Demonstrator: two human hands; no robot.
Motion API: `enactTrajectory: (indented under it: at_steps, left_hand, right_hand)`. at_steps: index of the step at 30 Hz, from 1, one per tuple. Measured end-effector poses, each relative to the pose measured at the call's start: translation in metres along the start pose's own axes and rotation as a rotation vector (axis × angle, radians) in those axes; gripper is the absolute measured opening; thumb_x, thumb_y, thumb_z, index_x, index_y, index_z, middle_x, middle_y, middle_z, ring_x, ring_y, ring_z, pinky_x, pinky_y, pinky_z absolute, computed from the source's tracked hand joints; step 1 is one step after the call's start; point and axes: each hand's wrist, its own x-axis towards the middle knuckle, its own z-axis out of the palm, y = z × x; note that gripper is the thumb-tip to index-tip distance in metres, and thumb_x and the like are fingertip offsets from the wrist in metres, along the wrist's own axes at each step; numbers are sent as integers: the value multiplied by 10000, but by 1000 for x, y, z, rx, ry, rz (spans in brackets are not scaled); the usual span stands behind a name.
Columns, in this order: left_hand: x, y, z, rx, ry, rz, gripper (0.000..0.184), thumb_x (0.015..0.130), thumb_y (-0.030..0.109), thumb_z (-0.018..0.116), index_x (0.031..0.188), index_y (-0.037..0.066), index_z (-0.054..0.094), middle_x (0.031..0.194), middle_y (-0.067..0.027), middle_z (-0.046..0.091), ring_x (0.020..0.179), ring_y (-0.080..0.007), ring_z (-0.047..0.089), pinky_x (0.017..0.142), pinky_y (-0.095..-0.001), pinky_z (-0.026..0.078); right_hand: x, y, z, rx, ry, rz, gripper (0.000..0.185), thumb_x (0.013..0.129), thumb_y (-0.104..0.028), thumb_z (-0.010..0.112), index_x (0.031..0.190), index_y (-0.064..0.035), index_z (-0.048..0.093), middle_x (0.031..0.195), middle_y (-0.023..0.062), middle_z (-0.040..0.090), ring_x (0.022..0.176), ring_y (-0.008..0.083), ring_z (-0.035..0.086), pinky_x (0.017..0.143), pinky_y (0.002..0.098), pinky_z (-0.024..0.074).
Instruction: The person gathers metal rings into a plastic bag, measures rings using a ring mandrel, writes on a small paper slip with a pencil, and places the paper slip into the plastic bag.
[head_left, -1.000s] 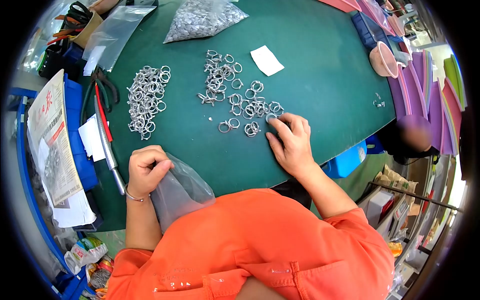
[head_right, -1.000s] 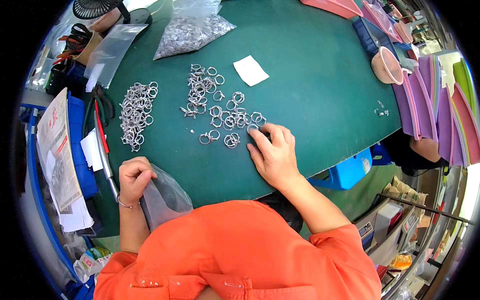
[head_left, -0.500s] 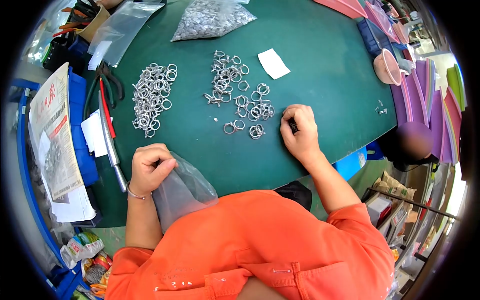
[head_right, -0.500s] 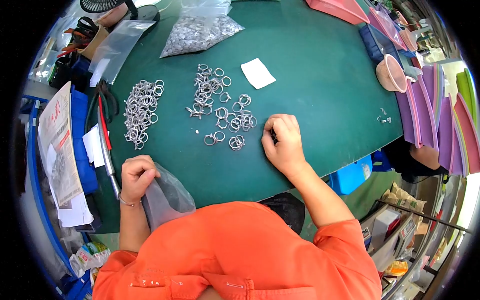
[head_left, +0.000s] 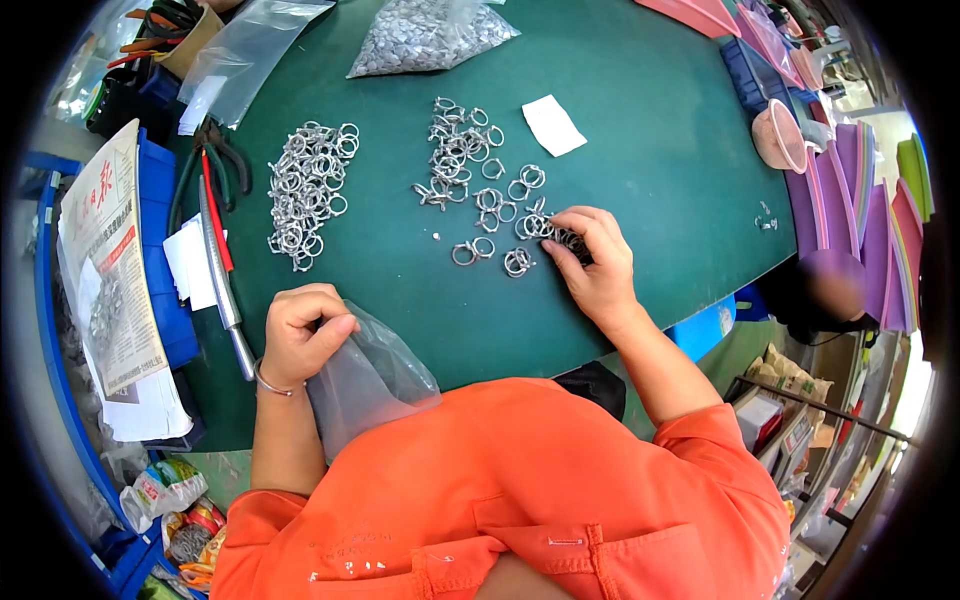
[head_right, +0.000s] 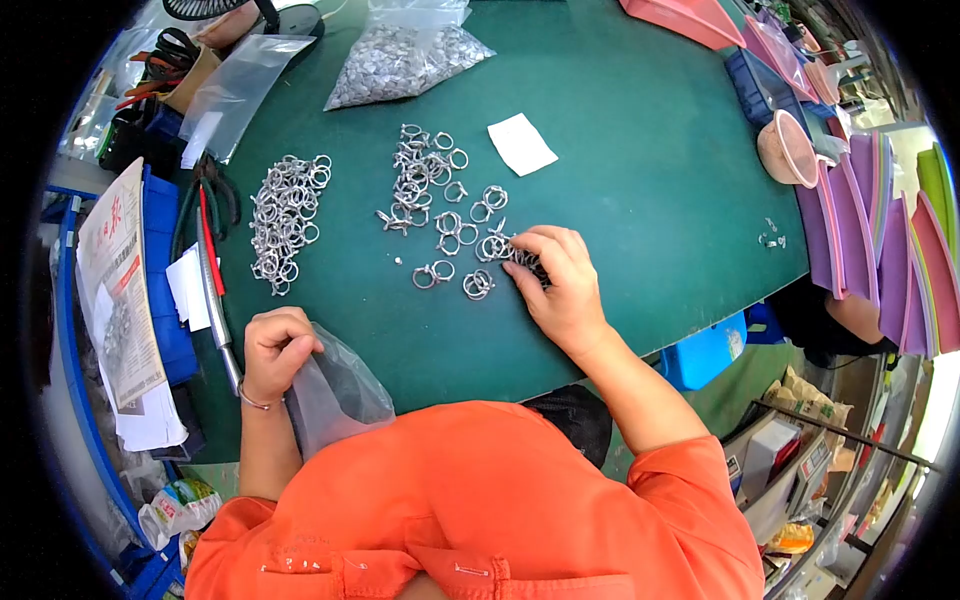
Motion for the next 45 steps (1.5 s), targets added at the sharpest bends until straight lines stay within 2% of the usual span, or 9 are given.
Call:
enactTrajectory:
  at_steps: [7, 12, 18, 25, 28, 30, 35, 41, 45]
  left_hand:
    - [0, 0, 0, -9, 1, 5, 143, 793, 75, 668, 680, -6, 633, 613, -42, 560, 522, -94, 450, 477, -245, 329]
    - [1, 2, 1, -6, 0, 14, 143, 793, 75, 668, 680, -6, 634, 612, -41, 555, 520, -93, 449, 475, -244, 326]
    - [1, 1, 0, -8, -1, 1, 155, 793, 88, 671, 676, -5, 632, 613, -46, 563, 517, -94, 451, 471, -244, 324]
    - [1, 0, 0, -13, 1, 14, 148, 793, 84, 667, 680, -6, 634, 611, -44, 563, 518, -94, 449, 472, -246, 323]
    - [0, 0, 0, -14, -1, 17, 142, 792, 78, 665, 682, -7, 635, 611, -44, 563, 519, -93, 449, 473, -246, 323]
    - [0, 0, 0, -16, -3, 14, 140, 792, 75, 664, 682, -7, 635, 612, -43, 563, 519, -93, 448, 474, -245, 324]
    - [-1, 0, -1, -19, -4, -10, 128, 787, 64, 673, 686, -5, 637, 626, -43, 565, 525, -90, 453, 478, -238, 327]
    - [-1, -1, -1, -24, -4, -22, 127, 785, 66, 684, 688, -1, 638, 622, -42, 561, 528, -86, 455, 478, -236, 328]
    - [-1, -1, 0, -18, 9, -12, 125, 783, 68, 685, 687, 1, 639, 617, -40, 559, 527, -87, 458, 475, -236, 328]
  right_hand:
    - [-4, 0, -4, 93, 34, 133, 343, 686, 0, 767, 992, -34, 615, 941, 124, 632, 846, 294, 593, 760, 355, 494]
    - [-2, 4, -10, -76, -26, -3, 374, 679, -59, 780, 1018, -40, 624, 944, 105, 597, 869, 279, 554, 783, 361, 447]
    - [6, -5, -7, -161, -82, 4, 327, 676, -92, 772, 984, -74, 663, 926, 76, 569, 881, 254, 533, 790, 357, 393]
    - [2, 2, -7, -141, -69, -12, 331, 672, -90, 767, 991, -94, 678, 936, 67, 566, 891, 247, 532, 784, 355, 389]
    - [6, -7, -11, -125, -47, 13, 286, 681, -90, 756, 954, -96, 671, 964, 69, 576, 901, 254, 538, 793, 366, 393]
    - [9, -10, -13, -184, -192, -120, 232, 686, -88, 748, 897, -93, 650, 993, 74, 585, 909, 265, 543, 796, 381, 397]
    - [5, 6, -7, -141, -126, -167, 194, 688, -79, 749, 823, -83, 609, 1009, 81, 590, 894, 275, 548, 779, 384, 405]
    - [15, 5, 2, -65, -8, -81, 211, 713, -63, 727, 890, -82, 612, 996, 79, 583, 876, 268, 546, 772, 380, 410]
    - [29, -7, 3, -221, -160, -130, 241, 745, -82, 711, 976, -75, 642, 954, 84, 566, 841, 281, 537, 748, 386, 424]
